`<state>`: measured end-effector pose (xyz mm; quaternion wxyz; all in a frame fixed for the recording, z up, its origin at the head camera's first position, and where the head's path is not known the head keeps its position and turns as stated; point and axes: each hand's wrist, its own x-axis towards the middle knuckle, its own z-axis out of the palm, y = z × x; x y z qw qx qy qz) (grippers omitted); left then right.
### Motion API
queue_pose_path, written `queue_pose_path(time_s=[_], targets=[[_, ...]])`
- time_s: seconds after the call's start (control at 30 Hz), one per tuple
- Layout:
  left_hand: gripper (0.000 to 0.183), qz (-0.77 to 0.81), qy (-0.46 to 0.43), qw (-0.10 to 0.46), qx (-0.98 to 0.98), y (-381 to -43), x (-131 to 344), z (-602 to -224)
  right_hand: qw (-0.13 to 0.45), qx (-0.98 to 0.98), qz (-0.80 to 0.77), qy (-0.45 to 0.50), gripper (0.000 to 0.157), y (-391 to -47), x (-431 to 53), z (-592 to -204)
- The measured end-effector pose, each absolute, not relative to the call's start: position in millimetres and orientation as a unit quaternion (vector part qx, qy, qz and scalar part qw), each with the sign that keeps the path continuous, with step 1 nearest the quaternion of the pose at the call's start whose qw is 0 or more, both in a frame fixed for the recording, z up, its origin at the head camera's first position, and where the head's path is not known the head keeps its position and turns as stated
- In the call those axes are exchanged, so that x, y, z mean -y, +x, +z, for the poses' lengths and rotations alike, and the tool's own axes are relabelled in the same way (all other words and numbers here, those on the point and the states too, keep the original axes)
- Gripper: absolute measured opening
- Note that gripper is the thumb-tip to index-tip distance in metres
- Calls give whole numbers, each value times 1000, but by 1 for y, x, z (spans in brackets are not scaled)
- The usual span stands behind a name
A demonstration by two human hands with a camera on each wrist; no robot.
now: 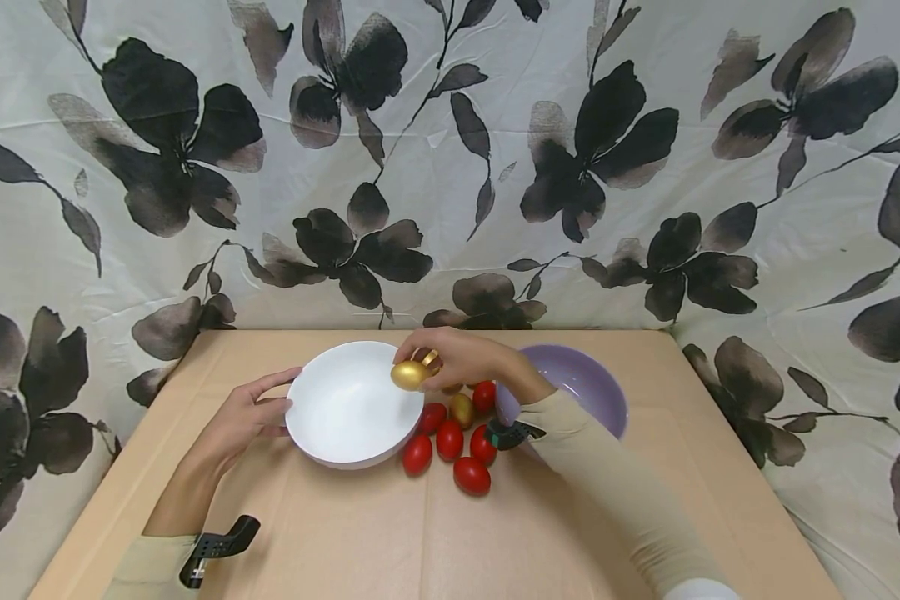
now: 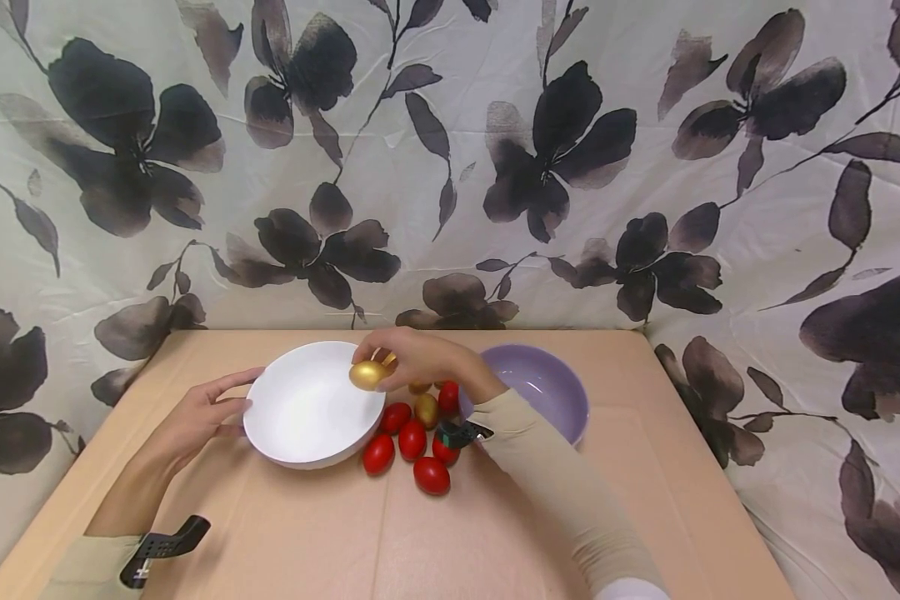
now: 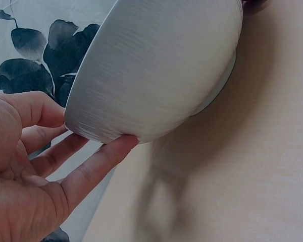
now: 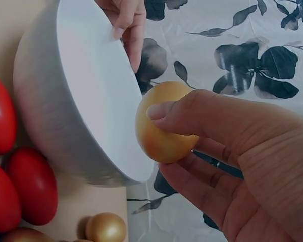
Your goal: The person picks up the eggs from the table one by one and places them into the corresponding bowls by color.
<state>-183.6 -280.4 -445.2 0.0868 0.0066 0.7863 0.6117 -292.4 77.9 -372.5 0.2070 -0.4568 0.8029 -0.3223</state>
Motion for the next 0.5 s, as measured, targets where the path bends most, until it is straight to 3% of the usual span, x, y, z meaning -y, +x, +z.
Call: queue_pose_path(time_s=[0.5], targets=[[59, 615, 6, 89, -784, -184, 279, -444, 188, -807, -297, -475, 45, -291, -59, -380]])
